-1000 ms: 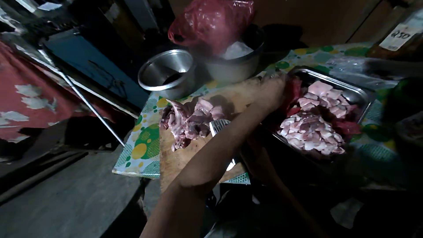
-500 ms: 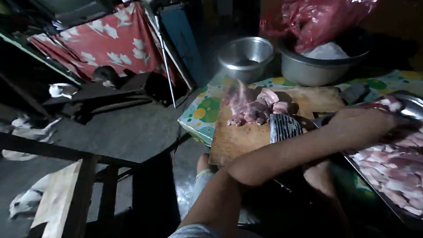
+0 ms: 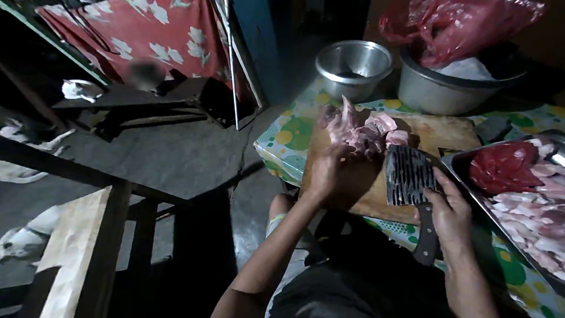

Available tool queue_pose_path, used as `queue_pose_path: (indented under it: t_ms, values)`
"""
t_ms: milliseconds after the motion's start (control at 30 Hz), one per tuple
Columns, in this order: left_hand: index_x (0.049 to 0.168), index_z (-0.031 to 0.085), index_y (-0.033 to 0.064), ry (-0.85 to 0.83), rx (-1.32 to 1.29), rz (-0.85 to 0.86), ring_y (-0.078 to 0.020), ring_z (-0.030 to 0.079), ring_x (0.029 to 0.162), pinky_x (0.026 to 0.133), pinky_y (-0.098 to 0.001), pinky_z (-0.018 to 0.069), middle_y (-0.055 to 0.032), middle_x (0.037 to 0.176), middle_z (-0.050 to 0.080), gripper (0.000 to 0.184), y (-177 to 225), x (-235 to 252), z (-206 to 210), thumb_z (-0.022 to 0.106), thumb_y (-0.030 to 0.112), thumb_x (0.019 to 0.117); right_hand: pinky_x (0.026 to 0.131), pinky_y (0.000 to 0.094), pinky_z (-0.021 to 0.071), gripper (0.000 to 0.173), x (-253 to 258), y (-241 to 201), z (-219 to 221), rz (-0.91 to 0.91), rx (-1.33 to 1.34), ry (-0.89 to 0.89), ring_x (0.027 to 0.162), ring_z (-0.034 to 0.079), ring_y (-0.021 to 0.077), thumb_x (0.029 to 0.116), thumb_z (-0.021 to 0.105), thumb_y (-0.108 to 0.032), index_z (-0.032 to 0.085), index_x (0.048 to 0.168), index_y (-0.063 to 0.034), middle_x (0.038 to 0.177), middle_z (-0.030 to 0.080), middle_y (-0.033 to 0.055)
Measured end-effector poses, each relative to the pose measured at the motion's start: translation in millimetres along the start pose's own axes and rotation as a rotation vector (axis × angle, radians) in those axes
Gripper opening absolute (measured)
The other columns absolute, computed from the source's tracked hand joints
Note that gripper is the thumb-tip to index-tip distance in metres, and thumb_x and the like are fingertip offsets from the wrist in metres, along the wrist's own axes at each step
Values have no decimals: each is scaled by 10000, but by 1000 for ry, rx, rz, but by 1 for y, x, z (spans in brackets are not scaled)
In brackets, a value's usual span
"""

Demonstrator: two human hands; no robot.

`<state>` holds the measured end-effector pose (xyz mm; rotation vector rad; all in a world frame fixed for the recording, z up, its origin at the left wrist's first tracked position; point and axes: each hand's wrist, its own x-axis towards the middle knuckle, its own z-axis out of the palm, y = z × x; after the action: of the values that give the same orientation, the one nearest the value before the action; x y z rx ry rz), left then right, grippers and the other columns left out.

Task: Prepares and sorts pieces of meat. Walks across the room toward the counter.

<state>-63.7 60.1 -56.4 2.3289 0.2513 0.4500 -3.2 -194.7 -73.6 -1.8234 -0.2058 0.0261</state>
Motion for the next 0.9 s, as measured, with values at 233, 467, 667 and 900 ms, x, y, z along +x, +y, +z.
queue_pose_path:
  t_ms: [233,467,667,900]
  values:
    - [1223,722,141,6,-29,-27,-264,690,1109,939,-488,565,-92,1175,726,249,1,-4,8,654,143,984,442,244,511,523,-6,-5,3,-20,141,134,578,583,57,1021,444,-73,411,1542,-60,1465,506,80]
    - [1180,737,54,-26,-53,131,-317,678,1089,970,-484,533,-162,1119,722,237,21,22,20,629,33,971,476,235,530,510,-5,0,7,-31,129,208,642,613,52,1043,433,-78,383,1550,-50,1457,491,94]
    - [1414,577,62,-286,79,161,-369,564,1292,1032,-518,518,-215,1346,601,500,54,92,82,717,216,960,524,274,563,514,-3,7,9,-33,187,337,676,630,84,1049,430,-73,369,1560,-73,1437,495,104]
    - [1317,629,61,-293,134,158,-356,660,1149,935,-558,554,-188,1238,667,402,44,126,98,691,253,970,498,279,555,516,-3,9,10,-36,215,351,676,637,93,1052,440,-77,373,1564,-86,1441,507,89]
